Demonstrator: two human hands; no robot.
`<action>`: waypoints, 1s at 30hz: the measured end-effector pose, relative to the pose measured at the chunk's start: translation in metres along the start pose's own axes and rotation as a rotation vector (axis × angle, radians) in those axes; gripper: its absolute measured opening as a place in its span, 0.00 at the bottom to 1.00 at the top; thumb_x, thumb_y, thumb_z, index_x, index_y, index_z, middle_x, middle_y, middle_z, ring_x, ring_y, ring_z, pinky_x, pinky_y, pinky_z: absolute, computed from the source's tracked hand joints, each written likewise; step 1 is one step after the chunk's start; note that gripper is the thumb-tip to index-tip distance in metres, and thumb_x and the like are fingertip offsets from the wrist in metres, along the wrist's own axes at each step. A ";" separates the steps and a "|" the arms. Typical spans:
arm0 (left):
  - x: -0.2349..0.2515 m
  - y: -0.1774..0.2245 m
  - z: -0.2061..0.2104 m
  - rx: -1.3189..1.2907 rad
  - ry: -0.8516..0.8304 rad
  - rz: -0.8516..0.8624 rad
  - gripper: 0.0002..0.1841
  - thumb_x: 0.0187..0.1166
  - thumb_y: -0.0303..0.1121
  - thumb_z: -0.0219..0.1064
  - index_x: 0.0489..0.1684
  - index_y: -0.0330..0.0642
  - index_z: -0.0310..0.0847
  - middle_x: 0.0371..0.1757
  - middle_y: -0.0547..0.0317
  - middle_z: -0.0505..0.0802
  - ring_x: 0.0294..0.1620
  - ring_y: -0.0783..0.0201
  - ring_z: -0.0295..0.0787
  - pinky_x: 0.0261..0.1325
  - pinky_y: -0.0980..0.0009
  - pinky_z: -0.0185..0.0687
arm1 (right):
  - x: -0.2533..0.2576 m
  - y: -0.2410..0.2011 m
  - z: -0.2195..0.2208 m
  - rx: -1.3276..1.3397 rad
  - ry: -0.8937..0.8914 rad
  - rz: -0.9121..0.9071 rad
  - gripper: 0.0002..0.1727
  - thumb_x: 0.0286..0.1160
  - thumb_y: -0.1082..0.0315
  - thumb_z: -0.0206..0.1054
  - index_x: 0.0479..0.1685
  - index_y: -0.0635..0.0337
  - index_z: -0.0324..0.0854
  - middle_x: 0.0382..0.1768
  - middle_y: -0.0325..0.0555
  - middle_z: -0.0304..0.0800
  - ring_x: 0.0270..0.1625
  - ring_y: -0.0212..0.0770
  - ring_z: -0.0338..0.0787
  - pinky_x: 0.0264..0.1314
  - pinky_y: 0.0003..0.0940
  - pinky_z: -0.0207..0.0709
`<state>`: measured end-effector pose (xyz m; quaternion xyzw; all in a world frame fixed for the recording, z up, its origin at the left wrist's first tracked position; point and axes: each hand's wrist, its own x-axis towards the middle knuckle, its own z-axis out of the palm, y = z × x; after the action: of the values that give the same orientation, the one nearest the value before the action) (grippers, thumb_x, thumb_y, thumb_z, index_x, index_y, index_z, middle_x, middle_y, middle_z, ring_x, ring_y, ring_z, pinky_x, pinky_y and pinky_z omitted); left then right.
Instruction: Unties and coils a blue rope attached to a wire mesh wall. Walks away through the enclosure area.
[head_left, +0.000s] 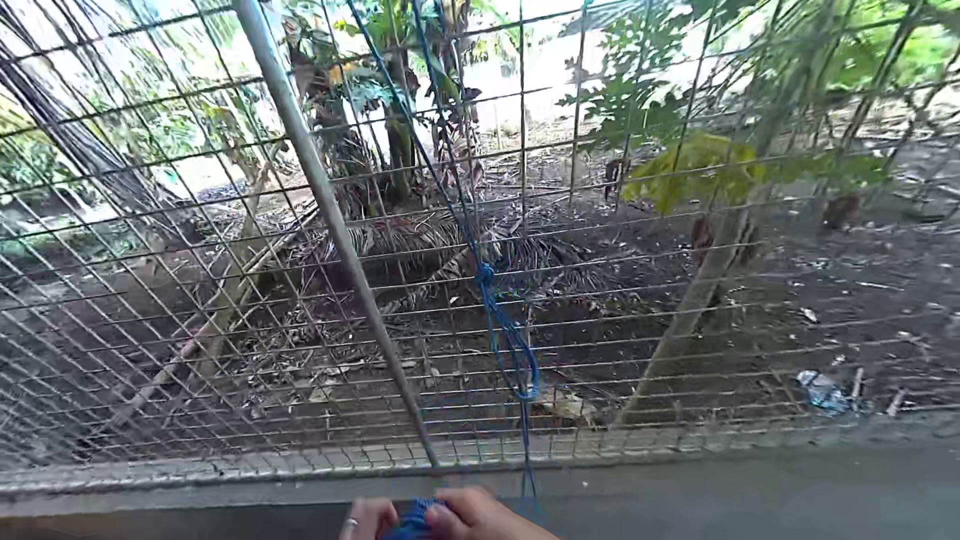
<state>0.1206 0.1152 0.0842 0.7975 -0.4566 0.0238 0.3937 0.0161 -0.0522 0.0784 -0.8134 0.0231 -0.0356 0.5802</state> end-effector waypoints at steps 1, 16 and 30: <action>0.004 0.004 0.003 0.020 0.060 0.017 0.31 0.62 0.42 0.84 0.47 0.18 0.80 0.50 0.24 0.86 0.49 0.35 0.86 0.54 0.43 0.82 | -0.001 -0.003 -0.014 0.028 -0.058 0.020 0.25 0.94 0.58 0.50 0.50 0.76 0.81 0.29 0.56 0.83 0.30 0.45 0.82 0.40 0.46 0.78; 0.096 0.109 0.014 -0.987 0.529 0.014 0.12 0.93 0.32 0.45 0.38 0.51 0.73 0.15 0.83 0.78 0.18 0.81 0.78 0.32 0.80 0.83 | 0.008 -0.038 -0.074 -0.067 0.263 -0.636 0.46 0.67 0.49 0.78 0.75 0.76 0.67 0.58 0.48 0.91 0.59 0.26 0.89 0.62 0.25 0.84; 0.156 0.169 -0.025 -0.565 0.722 0.448 0.26 0.87 0.62 0.47 0.53 0.51 0.79 0.37 0.89 0.88 0.39 0.91 0.85 0.46 0.85 0.84 | -0.016 -0.111 -0.130 -0.094 0.350 -0.721 0.19 0.77 0.73 0.65 0.63 0.76 0.74 0.42 0.42 0.90 0.41 0.17 0.87 0.48 0.14 0.82</action>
<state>0.0934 -0.0251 0.2659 0.4832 -0.4400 0.2572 0.7119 -0.0114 -0.1368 0.2250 -0.7766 -0.1635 -0.3738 0.4801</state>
